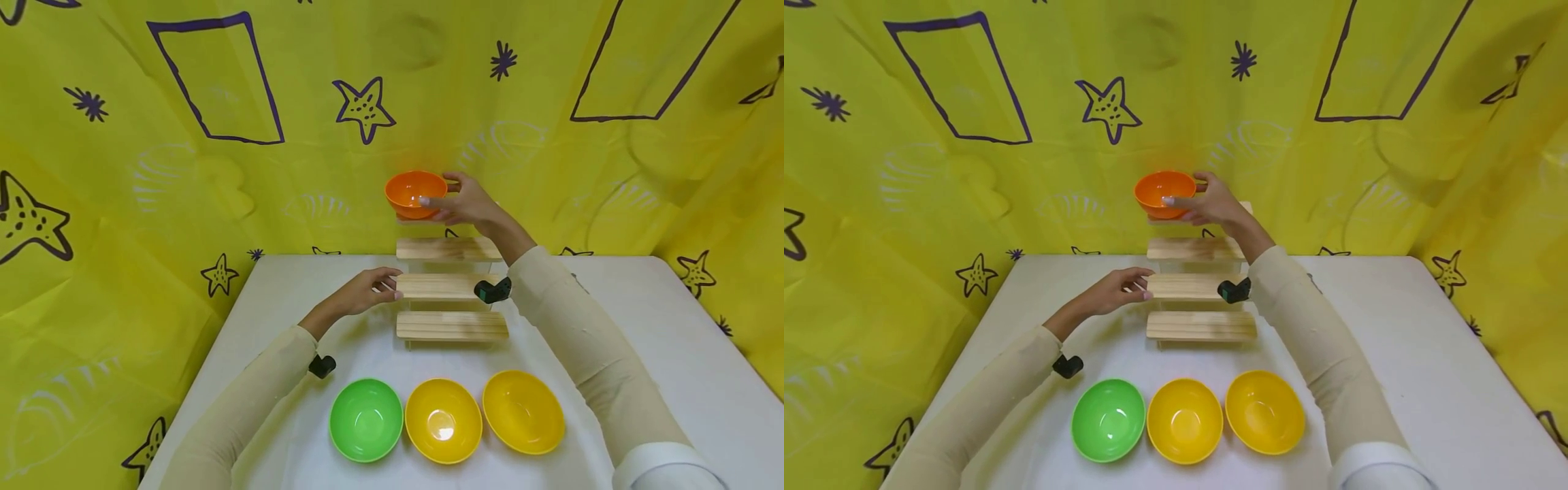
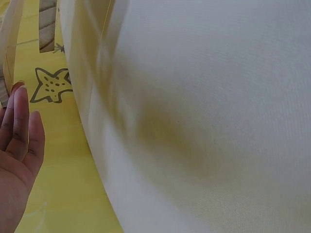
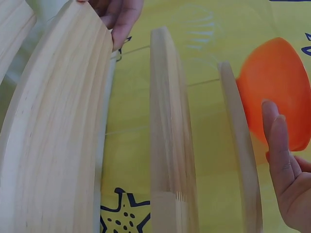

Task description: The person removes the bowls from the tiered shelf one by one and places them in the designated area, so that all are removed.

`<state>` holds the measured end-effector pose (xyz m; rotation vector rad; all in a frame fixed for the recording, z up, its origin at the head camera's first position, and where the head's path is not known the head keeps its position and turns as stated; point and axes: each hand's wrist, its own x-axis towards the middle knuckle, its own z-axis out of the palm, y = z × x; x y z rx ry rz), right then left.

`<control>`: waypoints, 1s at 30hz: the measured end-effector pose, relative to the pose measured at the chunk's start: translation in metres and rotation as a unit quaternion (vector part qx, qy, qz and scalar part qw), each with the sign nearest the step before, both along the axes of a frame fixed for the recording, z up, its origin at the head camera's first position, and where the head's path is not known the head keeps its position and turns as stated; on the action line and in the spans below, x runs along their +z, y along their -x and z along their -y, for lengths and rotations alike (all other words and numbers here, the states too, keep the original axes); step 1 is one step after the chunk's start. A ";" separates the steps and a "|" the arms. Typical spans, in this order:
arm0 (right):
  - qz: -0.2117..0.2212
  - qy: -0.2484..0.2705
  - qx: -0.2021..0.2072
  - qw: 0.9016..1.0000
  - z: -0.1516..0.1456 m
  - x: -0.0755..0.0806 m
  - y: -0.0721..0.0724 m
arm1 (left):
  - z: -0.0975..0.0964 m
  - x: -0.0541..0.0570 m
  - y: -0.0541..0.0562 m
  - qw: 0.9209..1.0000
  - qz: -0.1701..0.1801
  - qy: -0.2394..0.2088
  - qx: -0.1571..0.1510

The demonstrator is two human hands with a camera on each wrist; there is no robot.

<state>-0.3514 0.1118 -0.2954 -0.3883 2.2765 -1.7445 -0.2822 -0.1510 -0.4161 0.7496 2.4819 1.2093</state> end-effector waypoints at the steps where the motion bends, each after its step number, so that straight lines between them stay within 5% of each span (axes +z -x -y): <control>1: -0.001 -0.001 0.001 1.000 0.001 0.000 0.000 | 0.000 0.000 0.000 1.000 0.001 0.000 0.000; 15: -0.032 -0.079 -0.007 0.996 0.016 0.002 0.001 | 0.000 -0.001 0.001 1.000 0.002 -0.005 0.006; 30: -0.039 -0.067 -0.012 0.997 0.020 -0.003 0.003 | 0.000 -0.001 0.000 1.000 0.006 0.000 0.006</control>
